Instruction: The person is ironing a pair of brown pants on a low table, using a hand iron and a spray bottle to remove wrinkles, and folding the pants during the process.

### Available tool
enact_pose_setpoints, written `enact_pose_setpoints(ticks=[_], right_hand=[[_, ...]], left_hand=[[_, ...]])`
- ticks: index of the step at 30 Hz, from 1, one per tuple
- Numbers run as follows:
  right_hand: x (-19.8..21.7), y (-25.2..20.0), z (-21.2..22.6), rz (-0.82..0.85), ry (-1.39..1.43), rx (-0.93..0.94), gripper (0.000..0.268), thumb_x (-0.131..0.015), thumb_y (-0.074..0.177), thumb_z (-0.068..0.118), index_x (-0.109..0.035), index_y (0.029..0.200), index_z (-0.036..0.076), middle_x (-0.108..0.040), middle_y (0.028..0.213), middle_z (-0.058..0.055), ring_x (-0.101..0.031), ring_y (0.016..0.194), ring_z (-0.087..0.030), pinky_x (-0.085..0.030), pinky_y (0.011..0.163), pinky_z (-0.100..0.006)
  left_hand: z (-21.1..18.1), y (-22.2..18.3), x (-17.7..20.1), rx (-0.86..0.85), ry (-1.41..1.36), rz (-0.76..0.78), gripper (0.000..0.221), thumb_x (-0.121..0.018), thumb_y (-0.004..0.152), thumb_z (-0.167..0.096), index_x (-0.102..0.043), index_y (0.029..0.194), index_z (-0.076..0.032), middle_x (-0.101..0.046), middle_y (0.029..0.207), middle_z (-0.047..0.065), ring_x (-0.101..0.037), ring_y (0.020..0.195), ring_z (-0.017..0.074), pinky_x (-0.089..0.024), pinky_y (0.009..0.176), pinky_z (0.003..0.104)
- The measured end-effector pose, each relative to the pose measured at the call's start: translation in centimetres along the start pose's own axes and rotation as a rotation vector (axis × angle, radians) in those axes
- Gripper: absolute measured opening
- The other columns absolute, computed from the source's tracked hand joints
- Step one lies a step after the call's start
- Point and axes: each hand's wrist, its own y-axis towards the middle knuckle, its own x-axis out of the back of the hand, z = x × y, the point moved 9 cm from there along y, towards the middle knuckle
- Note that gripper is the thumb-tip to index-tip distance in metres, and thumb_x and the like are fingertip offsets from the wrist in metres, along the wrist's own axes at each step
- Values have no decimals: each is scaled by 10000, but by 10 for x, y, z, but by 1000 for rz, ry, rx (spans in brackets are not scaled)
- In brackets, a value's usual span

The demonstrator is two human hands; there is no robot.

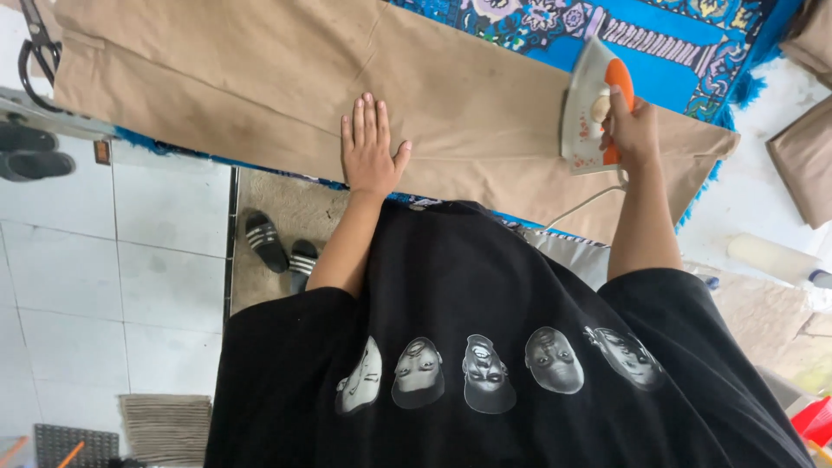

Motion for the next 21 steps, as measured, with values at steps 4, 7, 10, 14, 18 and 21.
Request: enact_pose_setpoints(ticks=[4, 7, 10, 14, 18, 21], right_hand=[[-73, 14, -24, 1, 162, 141, 406, -638, 1126, 359, -585, 933, 5, -552, 595, -96, -604, 404, -242, -492, 342, -366], [-142, -28, 18, 49, 171, 192, 380, -717, 1034, 361, -657, 994, -11, -592, 563, -154, -626, 386, -273, -500, 312, -390], [-174, -61, 65, 34, -125, 235, 459, -787, 875, 396, -676, 1015, -27, -652, 711, -256, -713, 681, -461, -534, 555, -521], [-155, -25, 31, -196, -416, 274, 490, -648, 941, 421, -651, 1134, -29, -717, 833, -277, -739, 810, -476, -610, 673, -550], [-72, 14, -32, -339, -316, 46, 369, -590, 964, 405, -619, 1105, 64, -727, 896, -240, -680, 841, -488, -512, 703, -609], [-4, 36, -65, -423, -257, -50, 331, -618, 946, 362, -660, 1102, 73, -728, 924, -162, -711, 825, -391, -577, 699, -527]], left_hand=[[0, 2, -19, -69, -84, -60, 845, -437, 1057, -569, -190, 1647, -16, -110, 1712, 229, -59, 1594, 351, 16, 1267, 571], [0, 0, -22, -65, -112, -18, 850, -434, 1048, -562, -194, 1644, -5, -104, 1710, 245, -55, 1593, 361, 12, 1267, 575], [-5, 2, -22, -51, -85, -21, 852, -443, 1048, -549, -191, 1642, 8, -106, 1705, 255, -51, 1585, 378, 23, 1254, 588], [-45, 1, 4, -185, -52, -152, 742, -534, 1019, -342, -271, 1606, 28, -176, 1663, 320, -124, 1558, 460, -19, 1245, 619], [-124, -5, 0, -585, -121, -2, 628, -442, 1070, -394, -361, 1611, -86, -368, 1656, 148, -291, 1545, 333, -161, 1273, 542], [-145, -17, -18, -740, -137, 57, 584, -488, 1081, -385, -392, 1612, -164, -318, 1682, 35, -284, 1554, 240, -174, 1283, 496]])
